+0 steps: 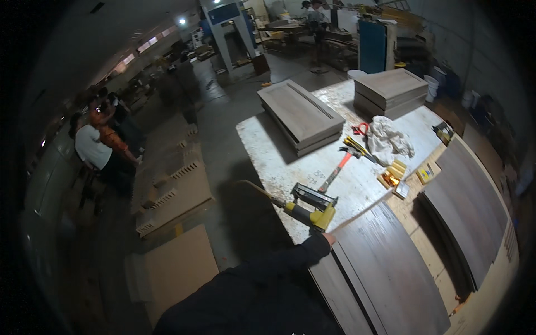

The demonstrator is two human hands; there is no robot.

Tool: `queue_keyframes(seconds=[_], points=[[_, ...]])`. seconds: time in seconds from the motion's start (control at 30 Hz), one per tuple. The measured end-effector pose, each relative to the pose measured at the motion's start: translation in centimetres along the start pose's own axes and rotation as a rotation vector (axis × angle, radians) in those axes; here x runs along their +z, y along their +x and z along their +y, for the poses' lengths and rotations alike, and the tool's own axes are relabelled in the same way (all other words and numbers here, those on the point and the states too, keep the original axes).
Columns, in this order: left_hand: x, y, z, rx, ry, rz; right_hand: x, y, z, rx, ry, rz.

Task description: The person hammers a wooden frame with a hammer, fits wooden trim pieces onto wooden panels by hand, and fastens the trim pieces into place using a pneumatic nail gun.

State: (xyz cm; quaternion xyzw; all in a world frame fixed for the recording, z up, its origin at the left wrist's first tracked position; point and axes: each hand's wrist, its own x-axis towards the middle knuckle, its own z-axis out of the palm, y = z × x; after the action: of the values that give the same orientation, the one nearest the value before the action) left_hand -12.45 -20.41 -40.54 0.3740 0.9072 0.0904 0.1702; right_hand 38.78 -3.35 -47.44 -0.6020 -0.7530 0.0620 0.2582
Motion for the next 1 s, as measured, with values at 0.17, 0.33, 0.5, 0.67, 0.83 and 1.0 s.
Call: queue_keyframes(seconds=[0.17,0.33,0.5,0.67,0.83,1.0], points=[[-2.2,-0.9,0.4,0.146,0.081,-0.022,1.5,-2.2,0.0,0.073,-0.033,-0.095],[-1.7,0.3,-0.7,0.267,0.082,0.017,2.5,-1.5,0.1,0.008,-0.064,-0.117],[-2.4,0.5,0.5,0.250,0.072,-0.021,3.4,-1.6,3.1,-0.091,0.030,-0.132],[3.0,2.5,-0.2,0.144,0.123,0.050,1.0,-0.5,1.4,-0.112,0.027,-0.084],[1.3,-0.8,-4.8,0.128,-0.205,0.234,2.5,3.7,-2.7,0.102,0.124,-0.116],[1.1,-1.1,-4.9,-0.131,-0.525,0.242,-1.8,5.6,-3.8,0.498,0.247,-0.115]])
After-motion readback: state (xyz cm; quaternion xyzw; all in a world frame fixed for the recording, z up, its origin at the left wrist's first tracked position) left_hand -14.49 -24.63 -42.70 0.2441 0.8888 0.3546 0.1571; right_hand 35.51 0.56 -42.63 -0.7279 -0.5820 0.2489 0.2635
